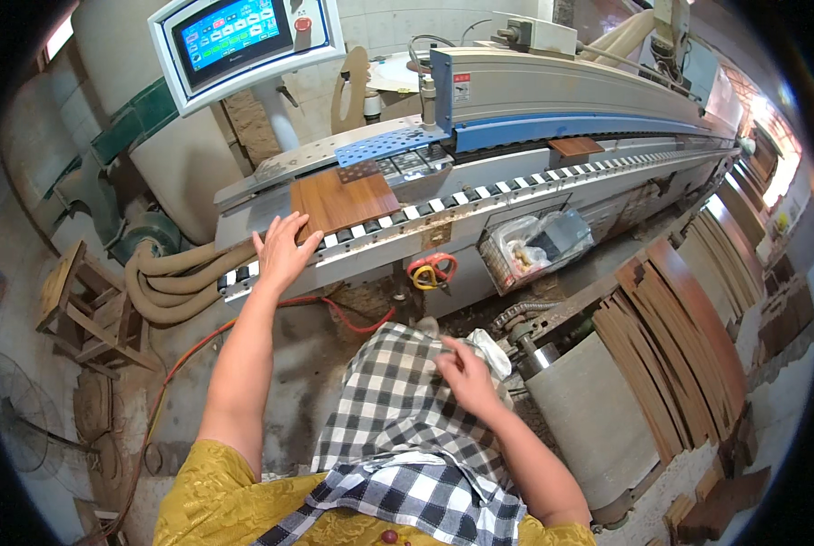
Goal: The person operates a woodworking machine, feeding rectangular wooden planks one by one into the conveyor system. They retrieve processed planks from the output side and stack them on a nearby table. The person repeats this cycle continuously throughout the clip.
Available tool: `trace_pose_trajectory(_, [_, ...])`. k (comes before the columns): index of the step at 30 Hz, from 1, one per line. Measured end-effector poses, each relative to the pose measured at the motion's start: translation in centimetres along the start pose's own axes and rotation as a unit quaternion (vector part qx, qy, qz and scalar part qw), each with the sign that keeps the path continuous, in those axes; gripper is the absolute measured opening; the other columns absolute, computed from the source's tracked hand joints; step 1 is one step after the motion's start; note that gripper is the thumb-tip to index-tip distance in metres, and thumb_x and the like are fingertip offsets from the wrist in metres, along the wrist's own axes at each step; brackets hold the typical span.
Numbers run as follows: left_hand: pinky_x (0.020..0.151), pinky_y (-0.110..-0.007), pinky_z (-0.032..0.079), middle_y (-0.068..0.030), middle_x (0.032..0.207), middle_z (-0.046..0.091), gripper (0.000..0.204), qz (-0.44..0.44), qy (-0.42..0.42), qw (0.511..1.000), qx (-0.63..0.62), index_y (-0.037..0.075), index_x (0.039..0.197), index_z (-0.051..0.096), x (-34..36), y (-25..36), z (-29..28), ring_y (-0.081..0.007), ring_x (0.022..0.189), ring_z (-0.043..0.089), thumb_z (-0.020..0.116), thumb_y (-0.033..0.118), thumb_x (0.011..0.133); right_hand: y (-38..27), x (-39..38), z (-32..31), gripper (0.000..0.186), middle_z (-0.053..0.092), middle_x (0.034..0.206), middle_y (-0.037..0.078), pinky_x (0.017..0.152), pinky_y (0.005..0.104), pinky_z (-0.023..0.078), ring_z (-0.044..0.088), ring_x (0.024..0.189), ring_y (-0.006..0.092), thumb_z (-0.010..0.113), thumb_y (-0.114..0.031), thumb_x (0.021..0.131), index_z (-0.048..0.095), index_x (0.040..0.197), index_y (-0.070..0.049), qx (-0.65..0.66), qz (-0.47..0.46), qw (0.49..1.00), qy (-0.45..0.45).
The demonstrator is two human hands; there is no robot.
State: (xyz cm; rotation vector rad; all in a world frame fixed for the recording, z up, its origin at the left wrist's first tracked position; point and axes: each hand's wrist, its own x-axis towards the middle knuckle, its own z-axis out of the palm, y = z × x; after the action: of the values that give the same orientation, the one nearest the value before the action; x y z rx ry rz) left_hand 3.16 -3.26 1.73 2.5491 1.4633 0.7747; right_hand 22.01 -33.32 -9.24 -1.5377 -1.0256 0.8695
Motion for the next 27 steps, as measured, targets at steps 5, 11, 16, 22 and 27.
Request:
trace_pose_trajectory(5, [0.106,-0.061,0.008,-0.0031,0.127,0.050,0.050,-0.022,-0.027,0.999,-0.013,0.014,0.115,0.058,2.6,-0.4,-0.3,-0.0240,0.125,0.037,0.061,0.046,0.077,0.3,-7.2,-1.1,0.050,0.048,0.123,0.020,0.095,0.0442,0.036,0.044,0.112,0.0367,0.060,-0.019,0.080,0.045,0.125,-0.002,-0.342,-0.110,0.932,0.042])
trace_pose_trajectory(11, [0.107,-0.059,0.008,-0.0032,0.128,0.047,0.051,-0.030,0.003,0.999,-0.031,0.012,0.112,0.058,2.6,-0.1,0.8,-0.0247,0.128,0.033,0.063,0.047,0.075,3.6,-9.7,0.1,0.052,0.041,0.132,0.017,0.100,0.0488,0.030,0.037,0.121,0.0370,0.064,-0.020,0.076,0.048,0.124,-0.006,-0.438,-0.102,0.891,0.056])
trace_pose_trajectory(16, [0.107,-0.057,0.008,-0.0050,0.130,0.047,0.052,-0.027,0.038,0.999,-0.025,0.013,0.115,0.057,2.3,0.0,1.3,-0.0283,0.131,0.029,0.062,0.047,0.076,3.9,-9.2,0.0,0.048,0.041,0.133,0.015,0.102,0.0465,0.028,0.035,0.124,0.0358,0.063,-0.022,0.077,0.051,0.121,-0.008,-0.407,-0.092,0.905,0.080])
trace_pose_trajectory(22, [0.105,-0.057,0.014,-0.0073,0.129,0.049,0.045,-0.024,0.008,1.000,-0.015,0.016,0.115,0.058,2.0,0.5,0.9,-0.0279,0.127,0.036,0.059,0.044,0.079,3.6,-9.6,-0.1,0.044,0.041,0.134,0.013,0.101,0.0446,0.030,0.037,0.124,0.0333,0.062,-0.023,0.079,0.053,0.120,-0.010,-0.408,-0.081,0.905,0.090])
trace_pose_trajectory(27, [0.102,-0.054,0.020,-0.0080,0.128,0.051,0.036,0.010,0.050,0.999,-0.008,0.016,0.113,0.060,2.0,-2.1,2.0,-0.0255,0.122,0.043,0.057,0.037,0.083,4.3,-9.5,-0.5,0.046,0.038,0.137,0.011,0.105,0.0451,0.027,0.034,0.127,0.0315,0.057,-0.028,0.084,0.047,0.126,-0.011,-0.409,-0.087,0.906,0.072])
